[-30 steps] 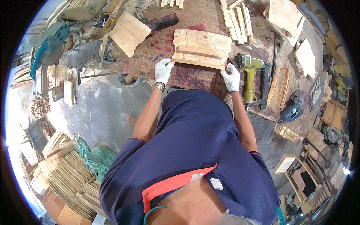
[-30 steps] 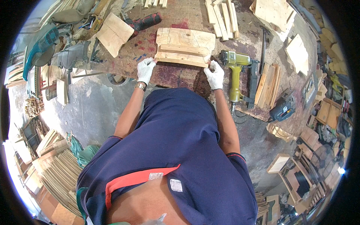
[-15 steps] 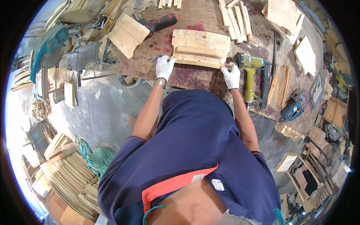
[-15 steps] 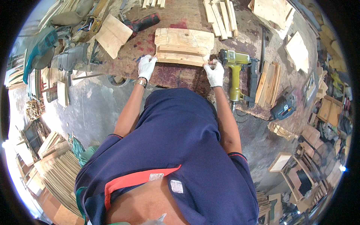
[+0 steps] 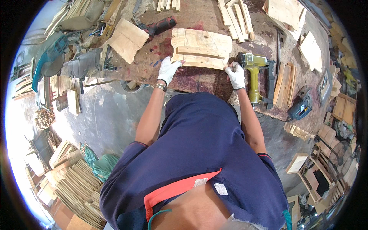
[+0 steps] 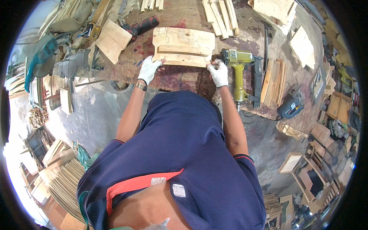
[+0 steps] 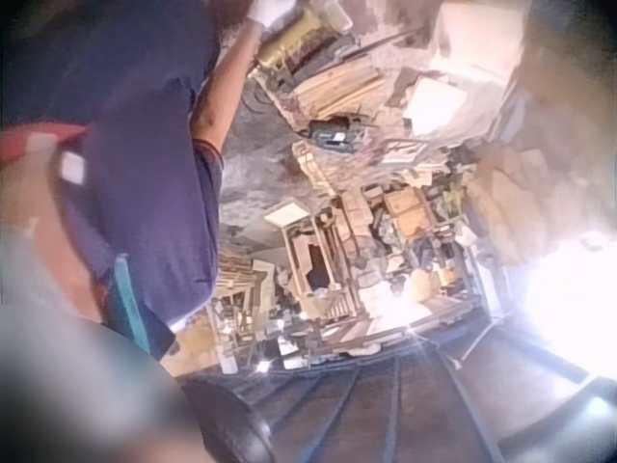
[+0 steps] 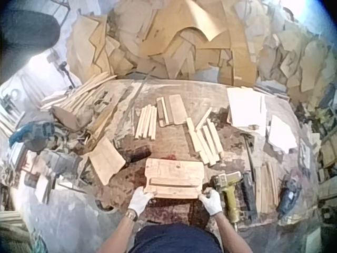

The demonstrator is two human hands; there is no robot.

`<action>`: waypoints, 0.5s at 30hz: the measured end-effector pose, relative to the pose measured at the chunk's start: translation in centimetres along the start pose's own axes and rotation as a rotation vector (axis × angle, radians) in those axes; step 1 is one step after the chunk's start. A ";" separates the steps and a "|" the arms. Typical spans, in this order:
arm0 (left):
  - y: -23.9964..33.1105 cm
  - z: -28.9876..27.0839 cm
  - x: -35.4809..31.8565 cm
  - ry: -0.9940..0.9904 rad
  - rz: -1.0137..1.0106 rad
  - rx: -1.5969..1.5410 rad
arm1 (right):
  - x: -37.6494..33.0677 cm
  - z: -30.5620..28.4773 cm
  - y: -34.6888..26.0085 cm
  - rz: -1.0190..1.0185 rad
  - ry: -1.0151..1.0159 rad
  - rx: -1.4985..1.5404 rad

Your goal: The person assembles small wooden pieces on a workbench. They use a hammer to tap pieces into alignment and a nail gun to fasten them together, repeatedly flipping the assembly to work on different sides.

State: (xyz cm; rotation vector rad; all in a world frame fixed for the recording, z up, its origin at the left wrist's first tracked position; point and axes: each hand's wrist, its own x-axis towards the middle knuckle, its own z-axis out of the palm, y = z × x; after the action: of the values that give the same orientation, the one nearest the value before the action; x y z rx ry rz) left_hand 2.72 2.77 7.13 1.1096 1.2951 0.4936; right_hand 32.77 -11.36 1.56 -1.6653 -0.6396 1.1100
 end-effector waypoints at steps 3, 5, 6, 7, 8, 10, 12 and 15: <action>0.8 0.0 -0.6 0.006 0.046 0.113 | -0.7 0.0 -1.2 -0.045 0.058 -0.098; 1.3 0.1 -1.1 0.025 0.056 0.179 | -1.4 -0.5 -2.6 -0.096 0.175 -0.322; 1.6 0.2 -1.2 0.036 0.080 0.203 | -2.5 -1.2 -3.2 -0.428 0.321 -0.323; 1.9 0.3 -1.3 0.045 0.094 0.250 | -3.3 -2.3 -4.0 -0.425 0.446 -0.384; 2.2 0.3 -1.5 0.048 0.122 0.293 | -4.1 -3.4 -4.5 -0.338 0.604 -0.536; 2.8 0.3 -1.6 0.052 0.148 0.373 | -4.2 -5.0 -5.0 -0.201 0.739 -0.847; 3.3 0.3 -1.9 0.051 0.130 0.456 | -3.5 -5.8 -4.9 0.008 0.740 -1.186; 3.5 0.5 -2.4 0.037 0.067 0.378 | -2.1 -5.9 -5.2 -0.005 0.476 -1.060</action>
State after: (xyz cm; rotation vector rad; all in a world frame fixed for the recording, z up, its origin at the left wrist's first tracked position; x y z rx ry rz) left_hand 3.51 2.16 11.27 1.4667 1.4236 0.3259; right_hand 37.56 -13.83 7.64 -2.6887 -0.9875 0.2757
